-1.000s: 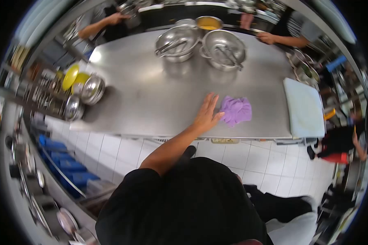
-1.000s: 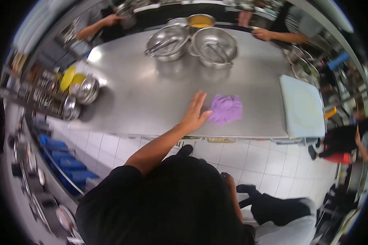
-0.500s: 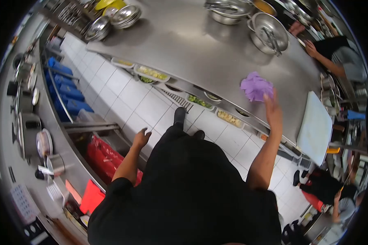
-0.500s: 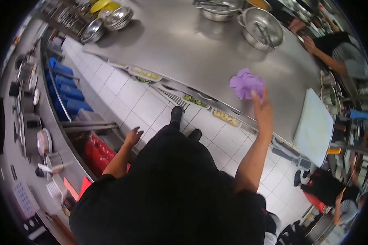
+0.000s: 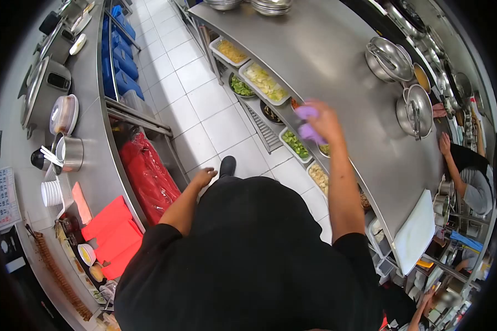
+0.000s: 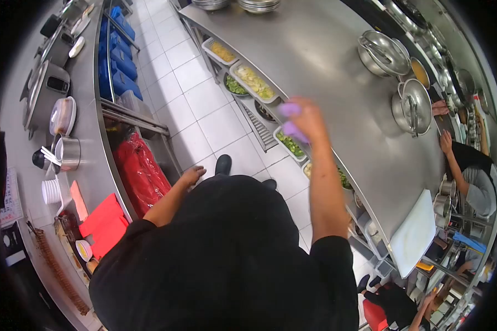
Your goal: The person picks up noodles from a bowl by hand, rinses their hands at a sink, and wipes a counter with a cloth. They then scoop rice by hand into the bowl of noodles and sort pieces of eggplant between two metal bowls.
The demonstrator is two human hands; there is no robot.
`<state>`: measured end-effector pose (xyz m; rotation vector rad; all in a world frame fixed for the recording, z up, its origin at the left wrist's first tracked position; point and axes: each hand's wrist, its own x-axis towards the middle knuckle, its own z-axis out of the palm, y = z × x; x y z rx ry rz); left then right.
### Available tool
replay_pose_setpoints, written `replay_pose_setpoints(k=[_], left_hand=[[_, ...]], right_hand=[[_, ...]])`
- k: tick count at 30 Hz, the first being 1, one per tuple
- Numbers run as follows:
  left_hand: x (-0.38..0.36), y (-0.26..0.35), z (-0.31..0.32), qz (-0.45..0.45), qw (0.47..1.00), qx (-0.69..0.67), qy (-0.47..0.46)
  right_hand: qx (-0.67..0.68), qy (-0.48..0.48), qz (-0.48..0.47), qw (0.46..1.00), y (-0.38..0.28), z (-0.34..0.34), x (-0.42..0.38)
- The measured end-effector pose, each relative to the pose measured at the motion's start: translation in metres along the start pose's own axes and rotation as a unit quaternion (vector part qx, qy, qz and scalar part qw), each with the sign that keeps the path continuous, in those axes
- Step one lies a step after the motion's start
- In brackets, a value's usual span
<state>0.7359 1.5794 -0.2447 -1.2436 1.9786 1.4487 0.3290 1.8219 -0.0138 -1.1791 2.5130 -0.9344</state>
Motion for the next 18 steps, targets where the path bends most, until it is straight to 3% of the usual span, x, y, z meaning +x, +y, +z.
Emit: replay_pose_setpoints(k=[1, 3, 6, 9, 10, 11, 12, 14, 16, 18], left_hand=[[0.005, 0.010, -0.010, -0.005, 1.000, 0.016, -0.005], [0.010, 0.036, -0.034, 0.015, 1.000, -0.020, -0.016], [0.044, 0.042, -0.054, 0.047, 0.999, -0.019, -0.001], [0.056, 0.041, -0.072, 0.076, 0.997, 0.003, -0.004], [0.058, 0.045, -0.080, 0.081, 0.997, 0.018, -0.001], [0.048, 0.055, -0.088, 0.092, 0.992, 0.081, 0.023], [0.050, 0.051, -0.090, 0.082, 0.994, 0.060, 0.029], [0.050, 0.045, -0.089, 0.066, 0.996, 0.017, 0.049], [0.043, 0.040, -0.083, 0.047, 0.996, -0.024, 0.076], [0.037, 0.025, -0.068, 0.025, 0.995, -0.044, 0.083]], right_hand=[[0.104, -0.089, 0.043, 0.990, -0.059, 0.006, -0.003], [0.076, -0.167, -0.047, 0.982, -0.108, 0.029, -0.013], [0.078, -0.140, 0.032, 0.987, -0.162, -0.022, -0.042], [0.082, 0.002, 0.273, 0.958, -0.154, -0.100, -0.086], [-0.022, 0.102, 0.126, 0.987, -0.093, -0.114, -0.111], [-0.153, 0.095, 0.125, 0.976, -0.068, -0.143, -0.127], [-0.174, 0.089, 0.209, 0.958, -0.025, -0.165, -0.146], [-0.041, 0.105, 0.313, 0.943, 0.089, -0.188, -0.183], [-0.005, 0.128, 0.373, 0.919, 0.162, -0.174, -0.196], [-0.268, 0.160, 0.469, 0.826, 0.174, -0.122, -0.172]])
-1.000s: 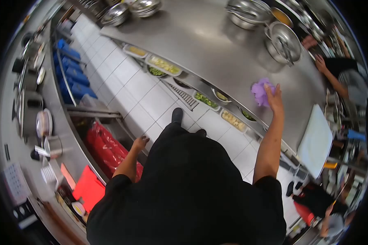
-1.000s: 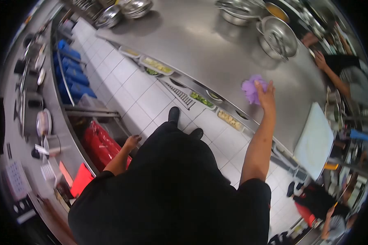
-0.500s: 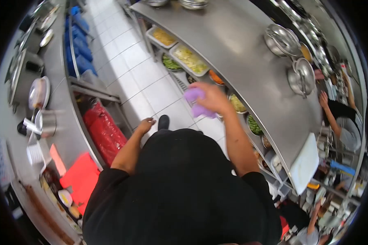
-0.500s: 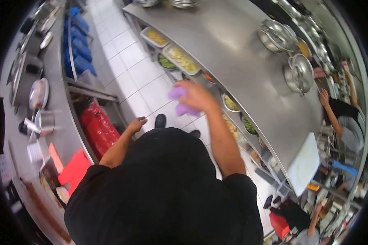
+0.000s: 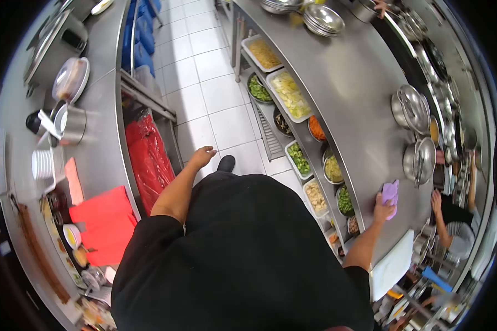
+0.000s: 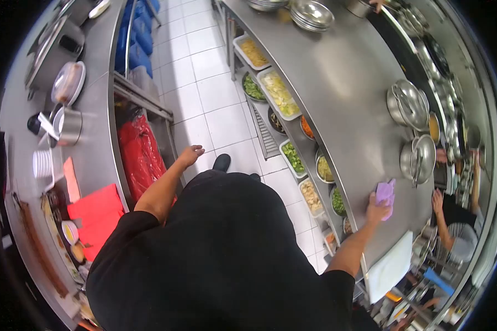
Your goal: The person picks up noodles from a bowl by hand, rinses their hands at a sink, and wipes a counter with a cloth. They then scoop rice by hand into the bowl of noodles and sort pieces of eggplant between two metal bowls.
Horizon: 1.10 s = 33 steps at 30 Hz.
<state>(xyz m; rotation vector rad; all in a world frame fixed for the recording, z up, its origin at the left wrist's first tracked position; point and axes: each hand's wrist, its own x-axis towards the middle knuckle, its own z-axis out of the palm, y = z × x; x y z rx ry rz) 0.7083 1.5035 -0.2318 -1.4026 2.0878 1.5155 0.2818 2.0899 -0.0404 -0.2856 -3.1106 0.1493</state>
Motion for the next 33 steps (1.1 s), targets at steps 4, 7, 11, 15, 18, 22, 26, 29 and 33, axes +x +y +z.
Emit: replay_pose_setpoints(k=[4, 7, 11, 15, 18, 22, 26, 29, 33], left_hand=[[-0.027, -0.041, 0.045, -0.054, 0.998, -0.012, -0.005], [-0.056, -0.037, 0.065, -0.079, 0.996, 0.005, -0.033], [-0.061, -0.049, 0.073, -0.083, 0.996, -0.032, -0.008], [-0.071, -0.026, 0.073, -0.084, 0.995, -0.039, 0.020], [-0.074, -0.005, 0.077, -0.084, 0.995, -0.050, 0.000], [-0.071, 0.000, 0.081, -0.063, 0.998, 0.014, -0.012], [-0.063, -0.020, 0.084, -0.054, 0.998, -0.018, -0.020], [-0.067, -0.018, 0.086, -0.057, 0.998, -0.007, -0.017], [-0.076, -0.014, 0.087, -0.050, 0.998, 0.007, -0.026]], right_hand=[[-0.073, 0.157, -0.042, 0.984, -0.030, 0.041, 0.002], [-0.039, 0.177, -0.073, 0.981, -0.034, 0.038, 0.012], [-0.008, 0.190, -0.115, 0.975, -0.036, 0.039, 0.025], [-0.008, 0.190, -0.120, 0.974, -0.036, 0.036, 0.031], [-0.009, 0.195, -0.136, 0.971, -0.036, 0.035, 0.033], [-0.015, 0.186, -0.121, 0.975, -0.040, 0.032, 0.028], [-0.021, 0.183, -0.110, 0.977, -0.038, 0.035, 0.031], [-0.010, 0.186, -0.104, 0.977, -0.037, 0.038, 0.034], [-0.029, 0.141, -0.088, 0.986, -0.040, 0.026, 0.033]])
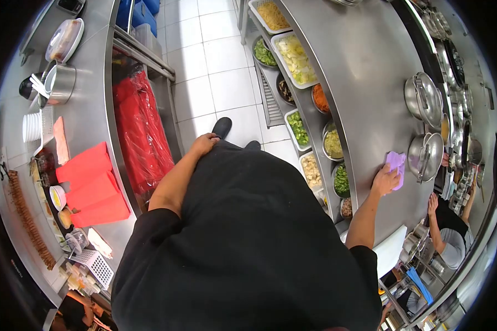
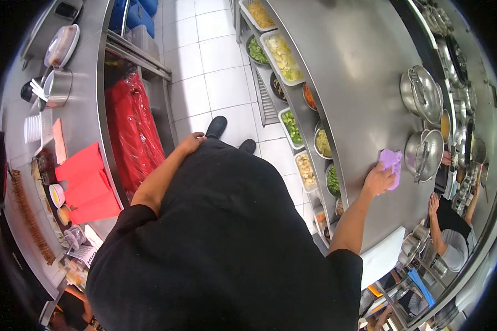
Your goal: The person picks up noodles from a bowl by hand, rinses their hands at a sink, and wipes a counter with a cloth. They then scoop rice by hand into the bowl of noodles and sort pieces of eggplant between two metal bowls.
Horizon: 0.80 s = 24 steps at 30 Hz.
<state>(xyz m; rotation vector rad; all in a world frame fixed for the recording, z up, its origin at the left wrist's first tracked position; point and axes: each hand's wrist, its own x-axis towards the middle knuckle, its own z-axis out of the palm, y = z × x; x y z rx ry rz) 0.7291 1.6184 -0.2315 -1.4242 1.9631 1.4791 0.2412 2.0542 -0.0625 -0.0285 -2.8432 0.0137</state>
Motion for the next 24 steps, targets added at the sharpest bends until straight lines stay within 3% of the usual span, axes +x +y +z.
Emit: replay_pose_setpoints(k=[5, 9, 14, 17, 21, 24], left_hand=[[-0.001, -0.006, 0.008, -0.027, 0.999, -0.024, -0.012], [-0.005, -0.013, 0.015, -0.030, 0.999, -0.010, -0.009], [-0.005, -0.001, 0.017, -0.097, 0.994, -0.021, -0.041], [0.021, -0.016, 0.023, -0.090, 0.991, -0.026, -0.092], [0.056, -0.018, 0.037, -0.070, 0.984, -0.074, -0.144], [0.086, 0.014, 0.034, -0.104, 0.957, -0.213, -0.167]], right_hand=[[-0.044, -0.078, 0.011, 0.996, -0.009, -0.028, 0.019], [-0.028, -0.101, -0.115, 0.988, -0.031, -0.029, 0.027], [0.031, -0.025, -0.233, 0.972, -0.131, -0.031, 0.001], [0.019, -0.055, -0.292, 0.955, -0.205, -0.053, 0.002], [0.063, -0.090, -0.412, 0.905, -0.288, -0.029, 0.023], [0.037, -0.057, -0.432, 0.899, -0.367, -0.018, 0.014]])
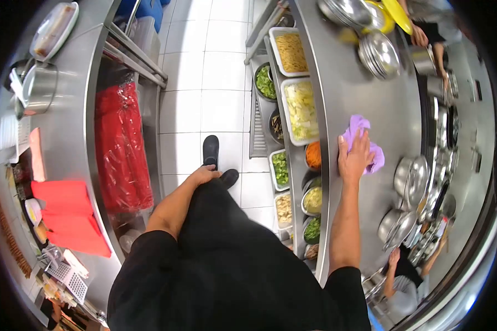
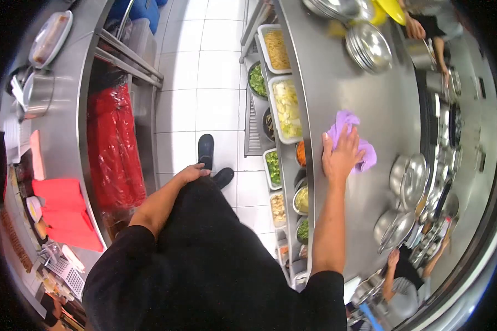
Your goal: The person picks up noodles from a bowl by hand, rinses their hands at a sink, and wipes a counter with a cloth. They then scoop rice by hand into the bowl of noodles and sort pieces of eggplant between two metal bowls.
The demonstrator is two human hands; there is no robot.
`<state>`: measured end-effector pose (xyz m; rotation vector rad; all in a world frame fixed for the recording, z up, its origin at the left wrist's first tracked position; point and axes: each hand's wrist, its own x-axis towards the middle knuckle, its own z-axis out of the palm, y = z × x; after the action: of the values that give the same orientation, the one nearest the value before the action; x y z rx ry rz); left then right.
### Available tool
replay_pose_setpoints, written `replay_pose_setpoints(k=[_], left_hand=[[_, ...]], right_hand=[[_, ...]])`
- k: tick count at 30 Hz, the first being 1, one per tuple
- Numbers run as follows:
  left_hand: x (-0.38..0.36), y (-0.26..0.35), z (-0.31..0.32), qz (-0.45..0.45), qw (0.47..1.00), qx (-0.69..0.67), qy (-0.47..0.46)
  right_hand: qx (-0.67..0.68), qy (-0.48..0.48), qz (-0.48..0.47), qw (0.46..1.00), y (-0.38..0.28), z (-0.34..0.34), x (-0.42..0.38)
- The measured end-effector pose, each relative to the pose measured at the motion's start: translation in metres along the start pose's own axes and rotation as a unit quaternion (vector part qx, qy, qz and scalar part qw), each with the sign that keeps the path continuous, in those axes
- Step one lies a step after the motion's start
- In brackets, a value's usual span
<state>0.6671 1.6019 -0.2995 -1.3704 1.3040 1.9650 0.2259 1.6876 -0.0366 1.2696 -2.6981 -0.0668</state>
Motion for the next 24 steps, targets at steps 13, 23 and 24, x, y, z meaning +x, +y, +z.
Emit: replay_pose_setpoints(k=[13, 23, 24], left_hand=[[0.343, 0.147, 0.018, 0.088, 0.991, 0.019, 0.102], [0.483, 0.185, 0.109, 0.171, 0.968, 0.093, 0.161], [0.492, 0.183, 0.115, 0.142, 0.975, 0.074, 0.156]], right_hand=[[0.077, -0.004, -0.001, 0.997, -0.014, 0.007, 0.063], [-0.007, -0.006, 0.075, 0.997, 0.066, -0.007, -0.001], [-0.086, -0.023, -0.021, 0.996, 0.080, -0.014, -0.005]])
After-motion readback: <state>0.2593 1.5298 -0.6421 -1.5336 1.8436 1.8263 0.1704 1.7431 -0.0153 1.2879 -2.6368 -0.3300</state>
